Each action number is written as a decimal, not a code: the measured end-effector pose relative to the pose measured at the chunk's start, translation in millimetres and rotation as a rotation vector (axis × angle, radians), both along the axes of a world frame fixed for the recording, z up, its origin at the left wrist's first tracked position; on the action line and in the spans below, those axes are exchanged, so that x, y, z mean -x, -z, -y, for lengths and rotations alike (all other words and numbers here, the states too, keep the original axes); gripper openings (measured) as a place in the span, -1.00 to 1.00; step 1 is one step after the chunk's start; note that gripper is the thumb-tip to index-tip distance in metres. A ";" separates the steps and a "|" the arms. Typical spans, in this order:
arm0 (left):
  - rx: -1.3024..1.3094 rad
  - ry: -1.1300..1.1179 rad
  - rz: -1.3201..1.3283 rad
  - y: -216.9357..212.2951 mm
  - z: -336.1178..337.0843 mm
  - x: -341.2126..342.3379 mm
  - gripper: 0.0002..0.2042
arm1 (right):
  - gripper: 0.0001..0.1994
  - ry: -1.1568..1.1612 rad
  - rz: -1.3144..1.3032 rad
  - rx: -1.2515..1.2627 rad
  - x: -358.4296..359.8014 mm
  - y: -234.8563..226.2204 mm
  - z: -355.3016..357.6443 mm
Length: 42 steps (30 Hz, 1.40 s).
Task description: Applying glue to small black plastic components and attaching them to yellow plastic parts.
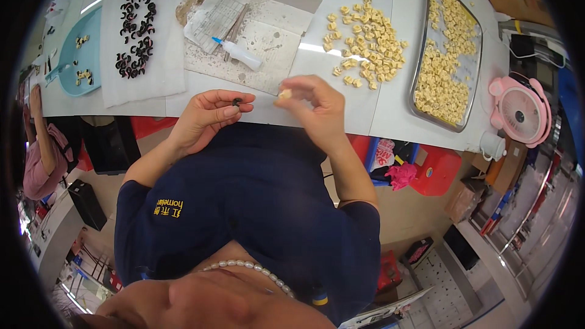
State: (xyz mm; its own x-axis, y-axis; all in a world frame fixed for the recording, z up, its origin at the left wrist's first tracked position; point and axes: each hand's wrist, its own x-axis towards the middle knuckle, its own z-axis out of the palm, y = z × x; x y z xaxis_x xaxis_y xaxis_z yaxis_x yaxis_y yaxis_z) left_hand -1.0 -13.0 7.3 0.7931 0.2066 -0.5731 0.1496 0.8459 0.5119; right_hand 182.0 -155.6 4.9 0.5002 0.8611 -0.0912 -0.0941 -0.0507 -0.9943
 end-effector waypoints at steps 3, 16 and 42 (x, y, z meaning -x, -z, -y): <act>0.027 0.020 0.003 -0.1 1.4 0.0 -0.76 | -0.71 -0.182 0.235 -0.074 8.1 2.5 -3.5; 0.011 0.002 0.088 6.3 -2.0 8.9 -0.76 | -0.74 -0.233 0.578 -0.179 26.2 -10.1 -26.1; 0.043 0.130 0.133 9.5 3.1 1.0 -0.76 | -0.63 -0.239 0.588 -0.241 23.0 -5.2 -22.8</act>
State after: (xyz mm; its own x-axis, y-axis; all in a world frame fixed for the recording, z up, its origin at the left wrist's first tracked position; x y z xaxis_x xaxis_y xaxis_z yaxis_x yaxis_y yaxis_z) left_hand -2.0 -16.2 -2.2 0.8807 0.0749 -0.4677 0.1925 0.8456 0.4979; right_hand 158.9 -132.9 10.1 0.2014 0.9164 0.3460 0.4520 0.2264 -0.8628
